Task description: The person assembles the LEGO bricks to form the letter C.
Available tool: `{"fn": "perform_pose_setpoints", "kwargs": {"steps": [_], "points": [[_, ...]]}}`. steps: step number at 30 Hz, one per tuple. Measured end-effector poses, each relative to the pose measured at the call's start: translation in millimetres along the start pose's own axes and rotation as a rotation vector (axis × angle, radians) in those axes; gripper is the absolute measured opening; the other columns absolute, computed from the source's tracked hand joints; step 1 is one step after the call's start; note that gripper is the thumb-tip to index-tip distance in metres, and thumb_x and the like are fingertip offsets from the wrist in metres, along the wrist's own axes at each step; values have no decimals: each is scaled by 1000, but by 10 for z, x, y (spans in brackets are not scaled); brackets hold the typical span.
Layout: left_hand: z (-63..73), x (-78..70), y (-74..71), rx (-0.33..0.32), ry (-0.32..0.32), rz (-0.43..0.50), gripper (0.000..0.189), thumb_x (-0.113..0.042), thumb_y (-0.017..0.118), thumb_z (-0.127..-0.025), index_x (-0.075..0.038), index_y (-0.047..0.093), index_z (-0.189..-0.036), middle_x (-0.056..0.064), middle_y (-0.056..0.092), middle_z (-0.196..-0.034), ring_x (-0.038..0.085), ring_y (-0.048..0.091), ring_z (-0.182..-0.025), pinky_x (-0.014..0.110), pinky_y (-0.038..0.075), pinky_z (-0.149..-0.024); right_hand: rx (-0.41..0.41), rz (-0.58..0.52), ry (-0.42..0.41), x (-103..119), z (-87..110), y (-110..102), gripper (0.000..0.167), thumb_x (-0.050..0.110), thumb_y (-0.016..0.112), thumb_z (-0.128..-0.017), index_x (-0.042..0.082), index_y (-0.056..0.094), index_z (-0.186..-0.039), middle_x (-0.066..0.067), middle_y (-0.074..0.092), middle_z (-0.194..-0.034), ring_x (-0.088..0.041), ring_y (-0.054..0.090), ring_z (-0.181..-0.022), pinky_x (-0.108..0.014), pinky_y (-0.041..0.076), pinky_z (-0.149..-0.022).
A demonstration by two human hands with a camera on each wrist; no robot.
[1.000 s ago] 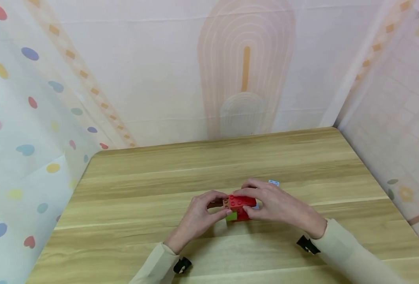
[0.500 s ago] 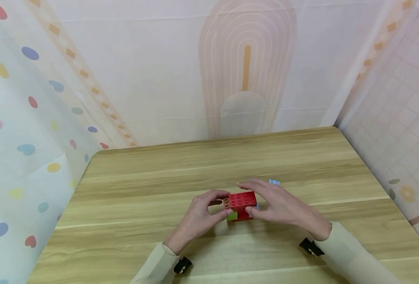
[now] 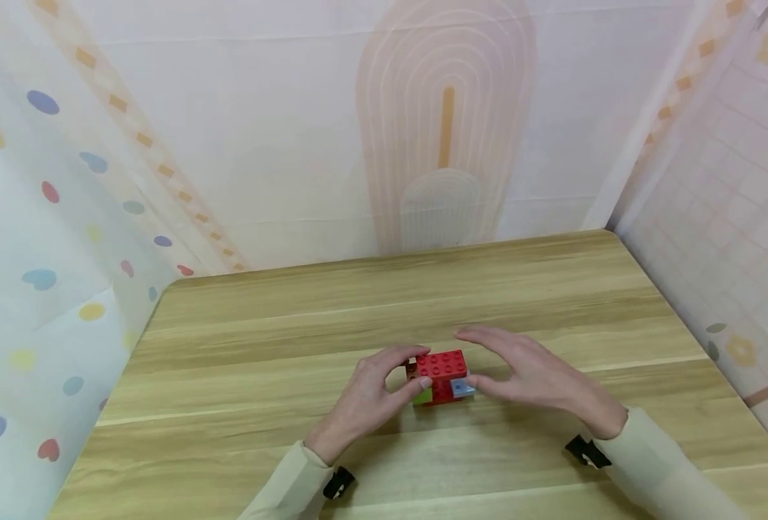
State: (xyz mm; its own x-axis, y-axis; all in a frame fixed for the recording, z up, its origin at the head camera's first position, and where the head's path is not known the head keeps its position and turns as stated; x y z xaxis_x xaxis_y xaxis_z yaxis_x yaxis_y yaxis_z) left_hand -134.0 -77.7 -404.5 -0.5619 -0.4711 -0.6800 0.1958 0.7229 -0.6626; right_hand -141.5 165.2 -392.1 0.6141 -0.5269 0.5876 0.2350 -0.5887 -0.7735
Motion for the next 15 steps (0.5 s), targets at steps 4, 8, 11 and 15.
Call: {"fn": "perform_pose_setpoints", "kwargs": {"steps": [4,8,11,15], "points": [[-13,-10,-6,-5,28,-15,40,-32,70,-94,-14,65,-129,-1,66,-126,14,61,-116,39,51,-97,-13,14,19,-64,33,-44,62,36,70,-93,17,47,-147,-4,49,-147,-27,48,-132,-53,44,-103],[-20,-12,-7,1,40,-19,40,-30,71,-93,-12,66,-129,1,66,-126,15,61,-117,38,50,-98,-15,25,30,-137,48,-93,62,37,70,-93,12,48,-145,-6,50,-146,-27,49,-131,-52,43,-104],[-24,-12,-5,11,33,-26,41,-30,71,-93,-11,66,-129,2,66,-126,15,61,-116,38,52,-97,-11,28,44,-198,48,-133,61,34,71,-92,9,50,-144,-7,51,-145,-28,48,-132,-53,42,-105],[-35,-14,-6,24,20,-28,41,-32,70,-94,-11,66,-129,2,67,-125,9,64,-103,38,56,-86,-16,49,51,-280,43,-188,58,30,72,-92,9,52,-142,-7,53,-143,-29,49,-131,-54,42,-105]]}}
Point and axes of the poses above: each hand's wrist, its own z-axis away from the middle knuckle, its own y-axis out of the palm, x = y × z, the point moved 3 cm from there along -z, towards the middle knuckle
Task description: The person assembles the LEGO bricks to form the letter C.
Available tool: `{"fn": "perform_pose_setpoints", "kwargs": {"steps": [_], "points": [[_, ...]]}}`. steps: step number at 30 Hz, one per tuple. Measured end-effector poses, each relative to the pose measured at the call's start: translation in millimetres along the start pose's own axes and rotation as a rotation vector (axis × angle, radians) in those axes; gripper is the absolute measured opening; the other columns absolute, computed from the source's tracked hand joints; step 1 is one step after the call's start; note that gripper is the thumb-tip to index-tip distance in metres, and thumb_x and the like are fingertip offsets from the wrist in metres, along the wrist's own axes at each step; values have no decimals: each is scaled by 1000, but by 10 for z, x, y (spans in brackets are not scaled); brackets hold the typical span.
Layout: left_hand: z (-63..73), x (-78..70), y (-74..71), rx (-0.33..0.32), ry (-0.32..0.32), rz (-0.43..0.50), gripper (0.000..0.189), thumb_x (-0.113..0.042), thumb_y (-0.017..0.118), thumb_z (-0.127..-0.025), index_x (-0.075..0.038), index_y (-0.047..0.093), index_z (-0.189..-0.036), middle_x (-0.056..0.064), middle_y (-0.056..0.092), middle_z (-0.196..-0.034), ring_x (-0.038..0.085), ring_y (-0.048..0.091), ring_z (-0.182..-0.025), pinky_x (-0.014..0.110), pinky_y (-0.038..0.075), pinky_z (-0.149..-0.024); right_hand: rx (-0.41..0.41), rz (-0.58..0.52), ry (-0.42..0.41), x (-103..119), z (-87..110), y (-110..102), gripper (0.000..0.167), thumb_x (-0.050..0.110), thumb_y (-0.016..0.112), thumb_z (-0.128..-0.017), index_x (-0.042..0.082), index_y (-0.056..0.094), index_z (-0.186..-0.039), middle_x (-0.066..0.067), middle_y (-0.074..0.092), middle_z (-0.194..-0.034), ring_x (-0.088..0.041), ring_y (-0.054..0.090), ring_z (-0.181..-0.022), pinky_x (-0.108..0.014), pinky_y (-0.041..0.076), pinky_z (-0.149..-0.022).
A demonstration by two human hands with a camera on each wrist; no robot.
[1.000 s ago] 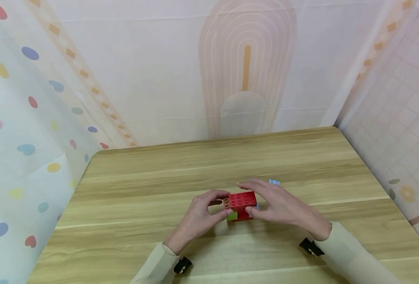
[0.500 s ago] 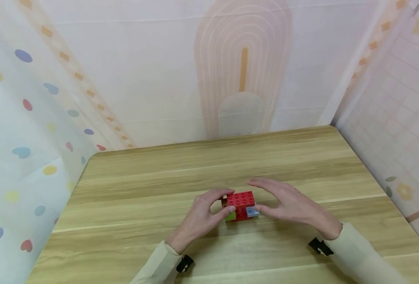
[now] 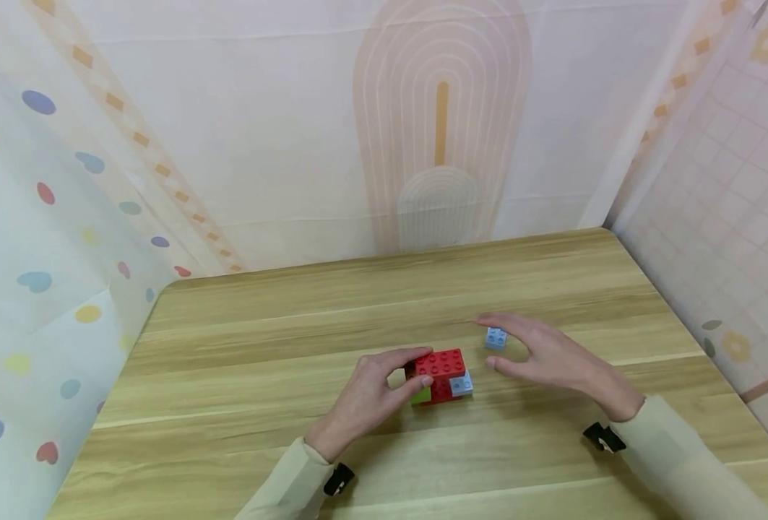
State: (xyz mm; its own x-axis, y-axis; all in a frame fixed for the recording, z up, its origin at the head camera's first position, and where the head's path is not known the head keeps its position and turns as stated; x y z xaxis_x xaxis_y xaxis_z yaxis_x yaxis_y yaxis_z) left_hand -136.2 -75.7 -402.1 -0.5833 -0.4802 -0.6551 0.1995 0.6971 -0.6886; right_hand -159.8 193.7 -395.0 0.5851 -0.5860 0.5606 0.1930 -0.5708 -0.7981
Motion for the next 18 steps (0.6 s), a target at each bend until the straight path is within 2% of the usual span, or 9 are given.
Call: {"fn": "perform_pose_setpoints", "kwargs": {"steps": [2,4,6,8,9,13,18], "points": [[-5,2,-2,7,-9,-4,41,-32,70,-94,-12,66,-129,1,67,-125,5,61,-83,34,56,-74,-3,13,-8,-40,-8,-20,56,28,72,-92,8,53,-141,-8,54,-142,-30,49,-131,-54,42,-105],[-8,5,-6,14,-17,-10,41,-33,70,-94,-12,66,-129,1,68,-124,3,48,-65,27,50,-61,-3,20,-16,-77,-20,-38,54,26,72,-92,7,55,-139,-8,55,-141,-31,50,-130,-54,42,-104],[-10,6,-8,19,-23,-18,41,-34,70,-94,-13,66,-129,0,68,-123,1,34,-57,21,42,-53,2,32,-20,-112,-36,-52,53,25,72,-91,7,56,-139,-9,55,-141,-31,49,-130,-54,42,-105],[-10,6,-12,22,-27,-26,41,-34,69,-94,-13,66,-129,0,68,-123,1,23,-53,19,33,-48,12,45,-18,-149,-53,-61,52,25,72,-91,7,56,-138,-9,54,-142,-32,49,-131,-54,42,-105],[-11,6,-13,22,-26,-26,41,-34,70,-94,-13,66,-129,0,68,-122,1,22,-53,19,32,-48,19,50,-17,-166,-63,-66,52,25,72,-91,7,57,-138,-9,54,-142,-32,49,-131,-54,42,-105],[-12,8,-17,23,-26,-27,41,-32,70,-94,-12,67,-129,0,69,-122,-2,19,-53,18,33,-48,50,65,0,-229,-107,-78,51,25,71,-91,7,57,-137,-10,54,-142,-33,48,-131,-53,41,-106],[-12,13,-13,26,-30,-20,41,-31,70,-94,-10,66,-129,1,69,-122,1,22,-54,20,37,-51,85,61,27,-299,-159,-78,53,26,72,-91,4,57,-137,-13,54,-141,-35,48,-131,-54,40,-106]]}}
Point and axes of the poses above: each hand's wrist, its own z-axis away from the middle knuckle, its own y-axis out of the palm, x = y × z, the point moved 3 cm from there along -z, towards the middle knuckle
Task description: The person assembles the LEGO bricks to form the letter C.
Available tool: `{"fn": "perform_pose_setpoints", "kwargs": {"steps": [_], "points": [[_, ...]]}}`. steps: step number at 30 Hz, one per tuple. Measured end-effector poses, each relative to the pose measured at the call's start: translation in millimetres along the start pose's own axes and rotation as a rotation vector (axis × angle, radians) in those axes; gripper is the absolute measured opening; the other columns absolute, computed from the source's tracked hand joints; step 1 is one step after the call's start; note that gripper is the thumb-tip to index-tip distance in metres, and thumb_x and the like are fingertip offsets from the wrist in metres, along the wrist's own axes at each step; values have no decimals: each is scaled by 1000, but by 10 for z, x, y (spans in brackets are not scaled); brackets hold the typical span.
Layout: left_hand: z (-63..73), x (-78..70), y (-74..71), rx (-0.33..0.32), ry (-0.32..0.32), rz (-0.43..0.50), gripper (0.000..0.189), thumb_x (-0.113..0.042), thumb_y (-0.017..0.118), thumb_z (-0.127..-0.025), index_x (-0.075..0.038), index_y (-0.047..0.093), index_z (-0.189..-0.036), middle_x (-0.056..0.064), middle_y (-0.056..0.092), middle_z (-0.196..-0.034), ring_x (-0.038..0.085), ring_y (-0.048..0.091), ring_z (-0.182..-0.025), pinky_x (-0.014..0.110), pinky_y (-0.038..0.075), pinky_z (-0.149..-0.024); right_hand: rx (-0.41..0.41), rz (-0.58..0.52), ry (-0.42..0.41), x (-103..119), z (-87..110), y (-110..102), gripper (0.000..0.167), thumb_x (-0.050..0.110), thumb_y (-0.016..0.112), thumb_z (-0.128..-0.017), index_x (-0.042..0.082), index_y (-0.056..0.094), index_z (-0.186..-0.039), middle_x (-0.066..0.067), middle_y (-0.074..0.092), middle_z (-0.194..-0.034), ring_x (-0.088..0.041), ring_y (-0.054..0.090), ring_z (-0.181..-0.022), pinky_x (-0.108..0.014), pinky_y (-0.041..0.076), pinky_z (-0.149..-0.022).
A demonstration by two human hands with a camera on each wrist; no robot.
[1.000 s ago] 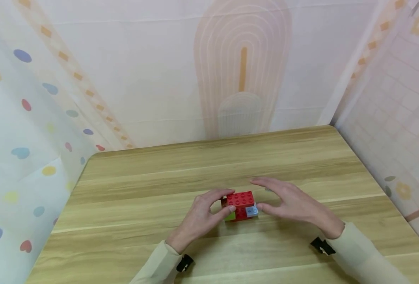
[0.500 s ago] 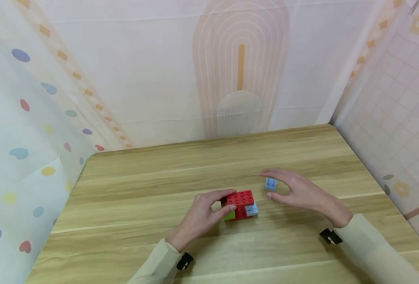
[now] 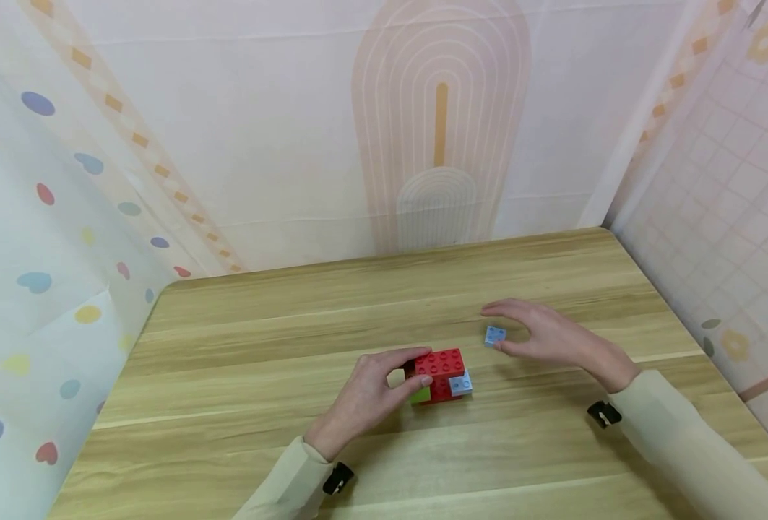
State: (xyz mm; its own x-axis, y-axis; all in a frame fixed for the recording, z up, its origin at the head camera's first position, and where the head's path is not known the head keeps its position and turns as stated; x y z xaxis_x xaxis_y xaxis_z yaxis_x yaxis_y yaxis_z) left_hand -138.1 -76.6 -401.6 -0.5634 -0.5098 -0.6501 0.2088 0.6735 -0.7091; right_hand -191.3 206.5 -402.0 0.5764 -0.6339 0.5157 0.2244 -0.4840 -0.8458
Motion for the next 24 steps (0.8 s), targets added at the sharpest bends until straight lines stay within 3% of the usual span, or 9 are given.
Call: {"fn": "perform_pose_setpoints", "kwargs": {"steps": [4,12,24], "points": [[1,-4,-1,-1,-5,-2,41,-31,71,-93,-11,66,-129,1,68,-122,3,23,-54,20,39,-53,31,-19,29,-45,-39,5,53,26,72,-91,5,56,-137,-13,54,-141,-35,47,-131,-55,39,-107],[3,-3,3,-2,2,-7,41,-32,70,-94,-10,66,-129,2,69,-122,-3,16,-50,18,31,-47,91,-24,84,-143,-98,43,56,28,72,-91,5,55,-139,-13,53,-141,-34,47,-131,-55,39,-107],[12,-3,0,-4,-9,-7,41,-35,69,-94,-13,66,-129,2,69,-122,-2,16,-49,18,30,-45,127,-55,142,-243,-144,107,59,29,75,-90,3,54,-139,-11,61,-132,-29,56,-122,-51,44,-103]]}}
Point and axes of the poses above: each hand's wrist, its own z-axis away from the middle knuckle, its own y-axis out of the palm, x = y × z, the point moved 3 cm from there along -z, towards the middle knuckle
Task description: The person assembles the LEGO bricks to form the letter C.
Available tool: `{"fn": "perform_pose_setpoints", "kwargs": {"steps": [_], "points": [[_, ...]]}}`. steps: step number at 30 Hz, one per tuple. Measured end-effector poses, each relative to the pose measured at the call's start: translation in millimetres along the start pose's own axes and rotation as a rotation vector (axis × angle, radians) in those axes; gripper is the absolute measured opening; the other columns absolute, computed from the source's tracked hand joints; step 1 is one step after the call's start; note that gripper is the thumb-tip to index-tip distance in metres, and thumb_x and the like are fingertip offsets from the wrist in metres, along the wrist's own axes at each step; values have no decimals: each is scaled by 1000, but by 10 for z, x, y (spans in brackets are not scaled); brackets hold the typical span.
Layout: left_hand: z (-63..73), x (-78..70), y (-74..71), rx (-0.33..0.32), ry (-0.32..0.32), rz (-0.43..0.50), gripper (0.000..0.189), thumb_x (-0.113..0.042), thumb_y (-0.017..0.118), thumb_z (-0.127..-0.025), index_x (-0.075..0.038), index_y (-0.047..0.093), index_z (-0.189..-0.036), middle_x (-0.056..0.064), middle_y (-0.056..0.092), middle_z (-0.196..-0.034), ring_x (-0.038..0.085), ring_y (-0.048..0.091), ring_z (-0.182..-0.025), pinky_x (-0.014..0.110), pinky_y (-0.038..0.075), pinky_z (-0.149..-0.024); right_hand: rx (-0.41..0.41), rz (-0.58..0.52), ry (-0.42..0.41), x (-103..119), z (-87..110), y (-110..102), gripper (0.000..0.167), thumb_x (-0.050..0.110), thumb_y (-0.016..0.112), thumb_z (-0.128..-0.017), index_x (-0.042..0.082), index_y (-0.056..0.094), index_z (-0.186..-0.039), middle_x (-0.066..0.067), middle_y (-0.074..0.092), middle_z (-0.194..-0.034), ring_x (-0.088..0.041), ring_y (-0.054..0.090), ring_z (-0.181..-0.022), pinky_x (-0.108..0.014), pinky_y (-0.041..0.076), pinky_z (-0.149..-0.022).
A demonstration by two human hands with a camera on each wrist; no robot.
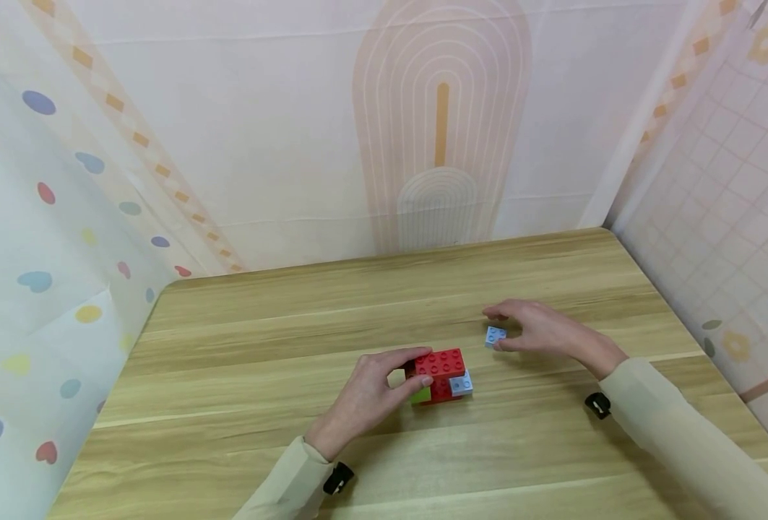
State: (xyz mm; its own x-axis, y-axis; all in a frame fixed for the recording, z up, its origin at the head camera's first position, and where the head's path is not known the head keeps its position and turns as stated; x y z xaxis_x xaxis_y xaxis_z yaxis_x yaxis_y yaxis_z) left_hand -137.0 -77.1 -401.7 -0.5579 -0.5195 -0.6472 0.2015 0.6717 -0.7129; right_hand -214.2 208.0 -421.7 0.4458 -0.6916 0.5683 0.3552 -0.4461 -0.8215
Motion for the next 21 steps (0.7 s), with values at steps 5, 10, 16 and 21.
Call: {"fn": "perform_pose_setpoints", "kwargs": {"steps": [5,10,16,21], "points": [[7,-1,-1,-4,2,6,41,-35,68,-94,-13,66,-129,2,69,-121,-3,16,-48,17,30,-44,12,29,11,-42,-23,30,52,26,77,-88,0,61,-130,-12,64,-126,-29,59,-116,-50,47,-100],[10,-8,-2,-14,7,12,40,-33,70,-93,-13,67,-128,2,70,-118,-4,16,-48,18,31,-44,19,77,21,-61,-37,49,45,24,78,-87,0,66,-124,-13,65,-122,-29,61,-113,-50,48,-98],[1,-7,5,-14,2,9,41,-33,71,-93,-14,67,-129,2,71,-116,-5,15,-47,19,31,-43,20,100,18,-45,-40,50,43,22,78,-87,-1,67,-122,-12,66,-119,-26,62,-108,-48,50,-95],[-12,-5,11,-8,-1,11,40,-34,70,-94,-14,66,-129,0,71,-116,-5,15,-45,18,30,-42,5,115,17,-30,-21,45,39,19,75,-88,-1,67,-121,-12,66,-117,-24,61,-105,-47,51,-93]]}}
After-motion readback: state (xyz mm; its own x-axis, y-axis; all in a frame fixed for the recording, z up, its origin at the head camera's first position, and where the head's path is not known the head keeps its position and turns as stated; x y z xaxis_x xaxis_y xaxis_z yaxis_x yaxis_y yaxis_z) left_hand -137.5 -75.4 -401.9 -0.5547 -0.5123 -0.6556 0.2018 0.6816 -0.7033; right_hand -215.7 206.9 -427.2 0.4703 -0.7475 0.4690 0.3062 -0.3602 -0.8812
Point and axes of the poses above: each hand's wrist, its own z-axis away from the middle knuckle, its own y-axis out of the palm, x = y × z, the point moved 3 cm from there along -z, towards the middle knuckle
